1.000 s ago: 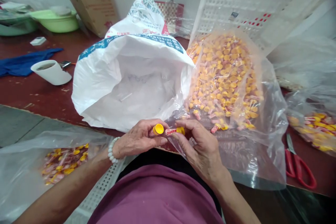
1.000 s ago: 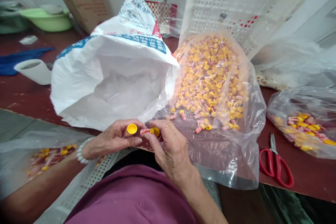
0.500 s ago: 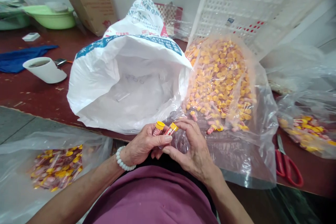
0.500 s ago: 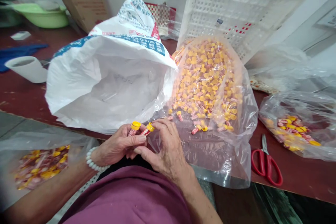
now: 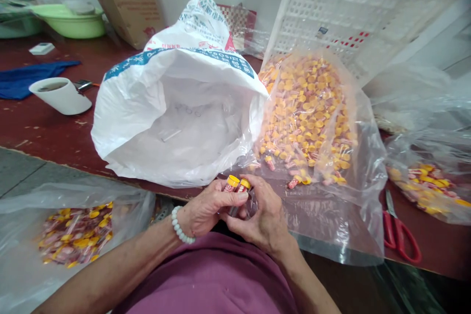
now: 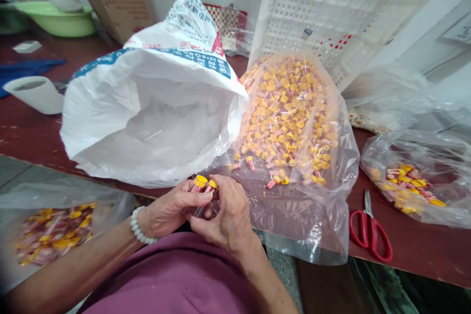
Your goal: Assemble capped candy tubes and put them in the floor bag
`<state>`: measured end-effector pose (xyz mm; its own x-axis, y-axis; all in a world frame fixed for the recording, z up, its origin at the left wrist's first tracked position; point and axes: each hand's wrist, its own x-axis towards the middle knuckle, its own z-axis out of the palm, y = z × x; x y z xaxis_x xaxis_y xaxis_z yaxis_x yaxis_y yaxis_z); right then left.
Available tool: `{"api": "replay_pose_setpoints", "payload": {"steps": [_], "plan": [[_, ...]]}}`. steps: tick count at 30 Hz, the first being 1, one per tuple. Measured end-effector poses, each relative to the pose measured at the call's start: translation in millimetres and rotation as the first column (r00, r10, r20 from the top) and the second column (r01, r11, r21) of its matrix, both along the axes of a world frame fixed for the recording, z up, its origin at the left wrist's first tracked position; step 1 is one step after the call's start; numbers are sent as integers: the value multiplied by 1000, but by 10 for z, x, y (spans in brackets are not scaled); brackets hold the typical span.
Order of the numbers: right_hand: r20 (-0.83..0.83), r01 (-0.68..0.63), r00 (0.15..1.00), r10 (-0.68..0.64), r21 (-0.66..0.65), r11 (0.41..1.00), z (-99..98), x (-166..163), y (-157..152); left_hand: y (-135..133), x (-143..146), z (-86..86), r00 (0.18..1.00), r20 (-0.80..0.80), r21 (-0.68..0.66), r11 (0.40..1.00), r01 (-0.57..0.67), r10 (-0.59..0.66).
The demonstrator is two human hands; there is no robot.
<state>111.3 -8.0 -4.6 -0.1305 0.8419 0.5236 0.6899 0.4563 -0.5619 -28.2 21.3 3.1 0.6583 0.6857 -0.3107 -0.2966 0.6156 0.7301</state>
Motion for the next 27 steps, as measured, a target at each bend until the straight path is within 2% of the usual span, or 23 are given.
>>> {"api": "replay_pose_setpoints", "payload": {"steps": [4, 7, 11, 16, 18, 20, 22, 23, 24, 25, 26, 27], "plan": [[81, -58, 994, 67, -117, 992, -3, 36, -37, -7, 10, -20, 1000, 16, -116, 993, -2, 3], [102, -59, 992, 69, -101, 993, -28, 14, -52, -35, 28, -14, 999, 20, -176, 984, -31, 35], [69, -121, 990, 123, -33, 992, -38, -2, -8, -48, 66, 6, 998, -10, -190, 980, -57, 56], [88, -156, 984, 156, -7, 988, 50, -51, 4, -71, 88, 23, 994, 102, -198, 980, -14, 34], [114, -178, 977, 179, -25, 984, 91, -42, -25, -54, 34, 53, 997, 79, -147, 988, 37, -26], [113, -165, 979, 169, -41, 985, 96, 60, -58, 30, -98, 117, 998, -42, -19, 999, 43, -44], [101, -58, 993, 62, -41, 997, 30, 289, -77, 216, -317, 205, 959, -260, 241, 969, -52, 116], [110, 35, 993, -32, -28, 999, -33, 445, -78, 353, -451, 247, 882, -385, 419, 903, -95, 271], [144, 136, 980, -134, -4, 991, -115, 618, -72, 515, -593, 280, 741, -496, 600, 796, -82, 451], [193, 240, 951, -240, 23, 971, -211, 797, -59, 695, -734, 300, 544, -579, 732, 681, 19, 607], [259, 308, 913, -314, 64, 949, -314, 969, -39, 883, -868, 305, 299, -620, 781, 605, 153, 726], [336, 340, 871, -358, 114, 934, -418, 1122, -15, 1068, -987, 294, 80, -630, 759, 592, 271, 772]]}}
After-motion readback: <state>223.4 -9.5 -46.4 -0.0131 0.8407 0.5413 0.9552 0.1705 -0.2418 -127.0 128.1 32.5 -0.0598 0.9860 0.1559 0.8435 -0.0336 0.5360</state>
